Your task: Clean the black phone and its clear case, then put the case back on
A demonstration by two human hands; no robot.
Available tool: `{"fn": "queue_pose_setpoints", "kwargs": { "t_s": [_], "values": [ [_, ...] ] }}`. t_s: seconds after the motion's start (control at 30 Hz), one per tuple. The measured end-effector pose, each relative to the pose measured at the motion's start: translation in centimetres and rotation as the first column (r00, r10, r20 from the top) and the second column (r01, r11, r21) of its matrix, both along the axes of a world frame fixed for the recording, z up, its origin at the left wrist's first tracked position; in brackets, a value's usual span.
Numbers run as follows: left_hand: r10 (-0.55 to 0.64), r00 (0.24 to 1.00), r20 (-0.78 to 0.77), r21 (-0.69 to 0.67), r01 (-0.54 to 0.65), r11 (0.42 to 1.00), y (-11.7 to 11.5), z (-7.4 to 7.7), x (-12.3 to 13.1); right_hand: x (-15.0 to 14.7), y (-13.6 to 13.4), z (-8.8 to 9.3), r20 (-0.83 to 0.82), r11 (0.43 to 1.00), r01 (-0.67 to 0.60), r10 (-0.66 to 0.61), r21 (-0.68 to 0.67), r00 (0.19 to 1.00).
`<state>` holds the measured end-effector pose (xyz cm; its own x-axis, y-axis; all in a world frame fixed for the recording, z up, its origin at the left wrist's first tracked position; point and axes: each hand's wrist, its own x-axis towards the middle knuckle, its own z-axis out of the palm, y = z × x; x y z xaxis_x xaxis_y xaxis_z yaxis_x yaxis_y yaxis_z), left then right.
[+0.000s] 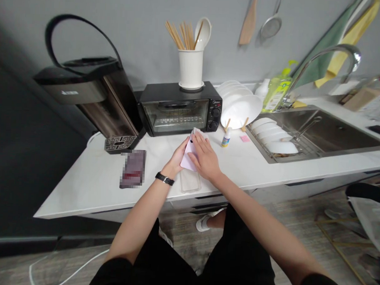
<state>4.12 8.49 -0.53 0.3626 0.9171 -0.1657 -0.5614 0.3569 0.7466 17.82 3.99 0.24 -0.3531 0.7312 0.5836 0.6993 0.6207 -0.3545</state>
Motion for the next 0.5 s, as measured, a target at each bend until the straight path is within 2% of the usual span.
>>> {"fn": "queue_pose_setpoints", "kwargs": {
  "t_s": [0.1,0.23,0.37,0.43,0.5],
  "values": [
    [-0.002,1.000,0.015,0.007,0.002,1.000,-0.3,-0.1,0.3,-1.2,-0.7,-0.2,0.092,1.000,0.019,-0.020,0.014,0.996],
    [-0.063,0.990,0.124,0.004,0.063,0.998,-0.7,0.2,-0.1,-2.1,-2.9,-1.1,0.178,0.997,-0.072,0.067,0.019,0.982],
    [0.018,0.988,0.153,0.004,-0.019,1.000,-0.9,0.9,-0.6,-0.5,-5.1,-2.5,0.230,0.984,-0.176,0.170,0.003,0.958],
    [0.032,0.986,0.166,0.000,-0.033,0.999,-0.7,1.1,-0.5,0.9,-5.1,-2.8,0.232,0.989,-0.151,0.146,0.003,0.962],
    [0.025,0.984,0.176,0.002,-0.026,1.000,-0.5,1.1,0.0,2.2,-4.3,-2.5,0.220,0.998,-0.070,0.067,0.003,0.973]
  ]
}}
